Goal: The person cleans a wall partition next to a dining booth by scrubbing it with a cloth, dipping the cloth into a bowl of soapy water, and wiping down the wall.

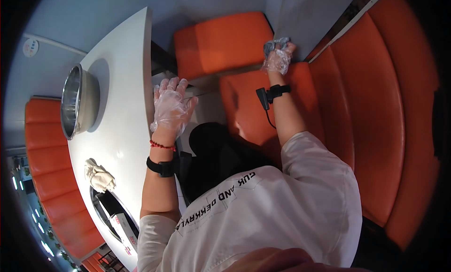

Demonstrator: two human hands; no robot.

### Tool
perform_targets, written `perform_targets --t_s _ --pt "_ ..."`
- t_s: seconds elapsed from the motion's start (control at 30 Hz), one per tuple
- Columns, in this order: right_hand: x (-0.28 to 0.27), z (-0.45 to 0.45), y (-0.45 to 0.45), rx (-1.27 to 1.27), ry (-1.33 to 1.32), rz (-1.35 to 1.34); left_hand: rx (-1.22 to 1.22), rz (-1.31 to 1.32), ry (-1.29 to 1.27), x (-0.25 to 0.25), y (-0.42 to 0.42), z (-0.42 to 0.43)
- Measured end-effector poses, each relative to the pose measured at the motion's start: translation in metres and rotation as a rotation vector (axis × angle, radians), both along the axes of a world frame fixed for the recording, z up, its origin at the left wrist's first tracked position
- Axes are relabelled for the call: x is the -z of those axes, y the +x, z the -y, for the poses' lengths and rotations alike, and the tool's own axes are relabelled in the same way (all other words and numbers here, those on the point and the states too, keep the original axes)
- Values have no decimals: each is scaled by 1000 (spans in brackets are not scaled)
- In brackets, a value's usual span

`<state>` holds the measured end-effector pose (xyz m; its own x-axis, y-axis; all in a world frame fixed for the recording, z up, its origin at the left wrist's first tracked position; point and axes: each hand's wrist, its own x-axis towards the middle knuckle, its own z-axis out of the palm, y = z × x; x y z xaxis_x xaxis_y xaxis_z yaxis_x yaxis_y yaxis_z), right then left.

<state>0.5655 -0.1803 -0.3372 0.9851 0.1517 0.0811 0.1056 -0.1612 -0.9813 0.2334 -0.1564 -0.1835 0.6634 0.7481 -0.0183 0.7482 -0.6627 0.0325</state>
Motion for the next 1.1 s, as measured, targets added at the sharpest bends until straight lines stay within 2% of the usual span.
perform_targets --t_s 0.07,0.17,0.23,0.37,0.43,0.5,0.57,0.63,0.67,0.77,0.9,0.93,1.0,1.03,1.07,1.1 --pt "44 -3 9 -13 -11 -48 11 25 5 1 -2 -1" --pt "106 5 26 -162 -216 -234 22 47 8 4 -3 -2" --pt "122 10 34 -285 -316 -315 16 40 1 4 -1 -4" --pt "118 9 40 -378 -289 -339 -8 20 -13 8 -4 -3" --pt "113 4 46 -330 -193 -312 1 23 0 9 -5 -4" --pt "95 2 46 -162 -71 -180 27 17 3 10 -4 -6" --pt "57 -3 38 33 29 -9 29 12 -6 11 -6 -5" --pt "-27 12 30 -36 3 12 36 4 -3 12 -7 -6" --pt "-48 19 26 -71 -12 21 41 -2 1 14 -8 -6" --pt "-41 20 23 -49 -84 166 45 -12 -7 12 -7 -6" --pt "26 7 24 10 -4 44 44 10 -5 13 -6 -7" --pt "47 3 28 77 -76 117 47 13 9 14 -4 -8" --pt "92 2 43 28 -270 58 42 16 37 13 -5 -6" --pt "118 0 56 -64 -468 15 35 5 33 12 -6 -6" --pt "150 -5 76 -260 -814 29 25 -6 29 11 -6 -6" --pt "146 -2 80 -451 -1143 153 15 -16 23 10 -5 -5"
